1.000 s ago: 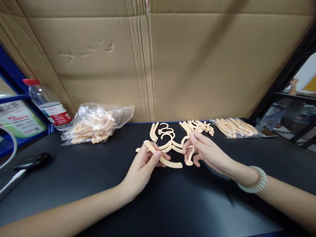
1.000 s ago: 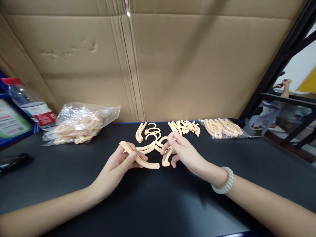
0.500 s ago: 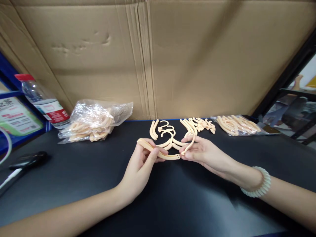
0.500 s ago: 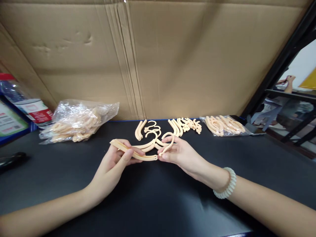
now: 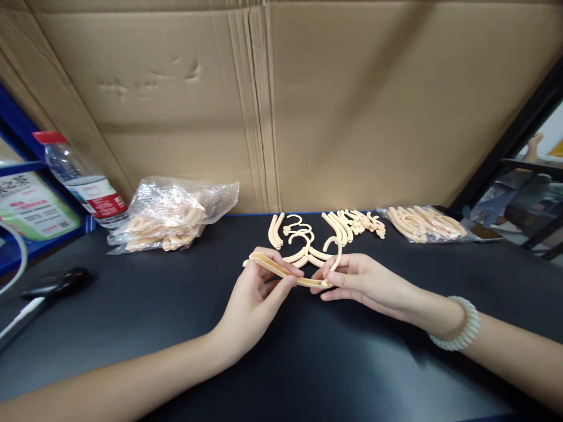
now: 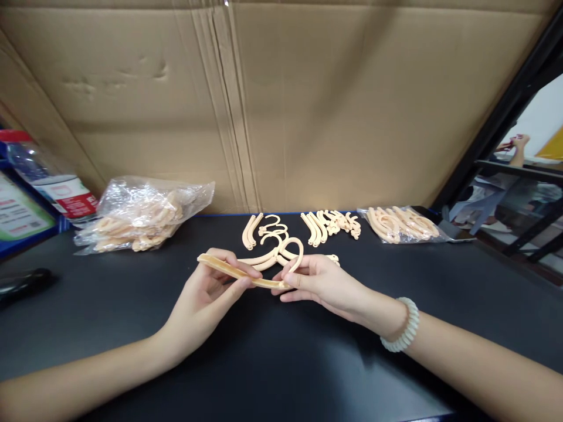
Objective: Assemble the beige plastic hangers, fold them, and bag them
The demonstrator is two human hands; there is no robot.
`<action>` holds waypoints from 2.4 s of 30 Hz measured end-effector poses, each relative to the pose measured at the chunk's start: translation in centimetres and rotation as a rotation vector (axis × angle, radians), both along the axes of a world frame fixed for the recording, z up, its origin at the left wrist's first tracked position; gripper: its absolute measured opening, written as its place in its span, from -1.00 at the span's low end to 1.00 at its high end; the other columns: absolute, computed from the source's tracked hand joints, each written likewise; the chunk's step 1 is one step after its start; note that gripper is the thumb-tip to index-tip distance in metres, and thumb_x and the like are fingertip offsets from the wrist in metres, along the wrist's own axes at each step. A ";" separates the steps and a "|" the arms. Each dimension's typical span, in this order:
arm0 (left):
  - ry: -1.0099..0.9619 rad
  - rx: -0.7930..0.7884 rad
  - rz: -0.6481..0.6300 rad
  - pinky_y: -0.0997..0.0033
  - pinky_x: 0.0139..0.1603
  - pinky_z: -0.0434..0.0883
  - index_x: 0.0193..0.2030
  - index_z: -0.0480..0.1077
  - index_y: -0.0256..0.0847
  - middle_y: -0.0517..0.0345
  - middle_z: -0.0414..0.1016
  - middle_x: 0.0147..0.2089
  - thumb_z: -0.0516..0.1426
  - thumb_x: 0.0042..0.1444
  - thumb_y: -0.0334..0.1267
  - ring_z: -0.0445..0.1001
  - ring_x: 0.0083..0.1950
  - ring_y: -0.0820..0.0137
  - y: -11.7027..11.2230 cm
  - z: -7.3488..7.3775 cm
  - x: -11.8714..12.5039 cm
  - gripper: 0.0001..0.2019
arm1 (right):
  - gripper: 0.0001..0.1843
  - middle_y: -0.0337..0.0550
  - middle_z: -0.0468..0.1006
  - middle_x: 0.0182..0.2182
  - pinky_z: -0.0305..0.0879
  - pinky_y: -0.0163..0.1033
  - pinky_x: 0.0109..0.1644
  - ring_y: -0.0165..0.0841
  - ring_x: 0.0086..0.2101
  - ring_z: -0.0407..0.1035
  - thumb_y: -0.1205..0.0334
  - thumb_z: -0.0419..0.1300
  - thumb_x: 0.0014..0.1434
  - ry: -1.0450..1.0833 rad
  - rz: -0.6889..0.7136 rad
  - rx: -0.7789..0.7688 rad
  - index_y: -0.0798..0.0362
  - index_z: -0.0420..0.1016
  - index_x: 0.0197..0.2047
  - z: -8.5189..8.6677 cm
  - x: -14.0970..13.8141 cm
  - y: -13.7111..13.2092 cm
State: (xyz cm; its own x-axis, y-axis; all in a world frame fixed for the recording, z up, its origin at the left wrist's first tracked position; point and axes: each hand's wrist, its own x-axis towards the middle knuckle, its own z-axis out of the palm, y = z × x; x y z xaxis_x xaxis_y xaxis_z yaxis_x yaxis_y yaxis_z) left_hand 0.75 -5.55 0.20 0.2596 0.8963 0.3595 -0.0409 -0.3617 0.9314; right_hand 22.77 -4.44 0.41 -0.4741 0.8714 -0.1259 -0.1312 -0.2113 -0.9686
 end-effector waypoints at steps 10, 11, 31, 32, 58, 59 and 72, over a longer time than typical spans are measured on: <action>0.097 0.127 -0.015 0.36 -0.11 0.53 -0.21 0.35 -0.13 0.18 0.45 -0.19 0.15 0.23 -0.38 0.55 -0.13 0.37 -0.4 0.0 -0.2 -0.93 | -0.73 -0.10 0.60 -0.29 0.48 -0.25 -0.12 -0.37 -0.29 0.55 0.11 0.35 0.13 0.013 0.015 0.020 0.13 0.44 -0.32 -0.1 -0.2 0.0; 0.124 0.156 -0.017 0.36 -0.12 0.53 -0.21 0.36 -0.12 0.18 0.46 -0.19 0.15 0.24 -0.38 0.55 -0.13 0.37 -0.4 0.0 -0.2 -0.93 | -0.73 -0.10 0.59 -0.29 0.48 -0.26 -0.13 -0.38 -0.30 0.55 0.12 0.37 0.11 0.011 0.011 0.020 0.14 0.44 -0.33 -0.1 -0.3 0.0; 0.199 0.255 0.021 0.34 -0.16 0.55 -0.22 0.38 -0.14 0.15 0.51 -0.23 0.15 0.23 -0.41 0.58 -0.17 0.35 -0.9 0.2 -0.3 -0.93 | -0.74 -0.01 0.62 -0.22 0.47 -0.12 0.00 -0.22 -0.19 0.58 0.13 0.37 0.12 0.037 0.027 -0.053 0.14 0.44 -0.31 0.1 -0.2 -0.2; 0.198 0.254 0.022 0.34 -0.17 0.55 -0.22 0.38 -0.15 0.15 0.51 -0.23 0.15 0.23 -0.40 0.58 -0.17 0.34 -0.9 0.2 -0.3 -0.93 | -0.73 -0.01 0.62 -0.22 0.47 -0.11 0.00 -0.21 -0.19 0.58 0.12 0.37 0.11 0.038 0.028 -0.058 0.14 0.44 -0.32 0.1 -0.1 -0.2; 0.035 0.042 0.025 0.40 -0.21 0.55 -0.26 0.33 -0.17 0.17 0.45 -0.24 0.21 0.17 -0.31 0.55 -0.20 0.38 -0.5 0.2 0.3 -0.90 | -0.63 -0.28 0.51 -0.49 0.43 -0.31 -0.38 -0.41 -0.51 0.51 0.05 0.42 -0.01 -0.063 -0.209 0.179 0.09 0.35 -0.41 -0.4 -1.8 -0.3; 0.017 0.009 0.035 0.40 -0.21 0.55 -0.25 0.32 -0.17 0.18 0.46 -0.25 0.22 0.16 -0.31 0.55 -0.21 0.38 -0.4 0.3 0.4 -0.88 | -0.63 -0.28 0.50 -0.49 0.42 -0.31 -0.39 -0.42 -0.51 0.51 0.05 0.42 -0.01 -0.063 -0.211 0.184 0.08 0.34 -0.41 -0.4 -1.9 -0.3; -0.067 -0.283 0.017 0.37 -0.21 0.54 -0.16 0.30 -0.21 0.19 0.59 -0.32 0.31 0.03 -0.23 0.60 -0.25 0.35 0.4 0.4 1.3 -0.68 | -0.74 -0.25 0.49 -0.45 0.39 -0.39 -0.44 -0.49 -0.47 0.39 0.13 0.42 0.00 -0.035 -0.187 0.211 0.11 0.52 -0.35 -0.2 -2.4 -0.4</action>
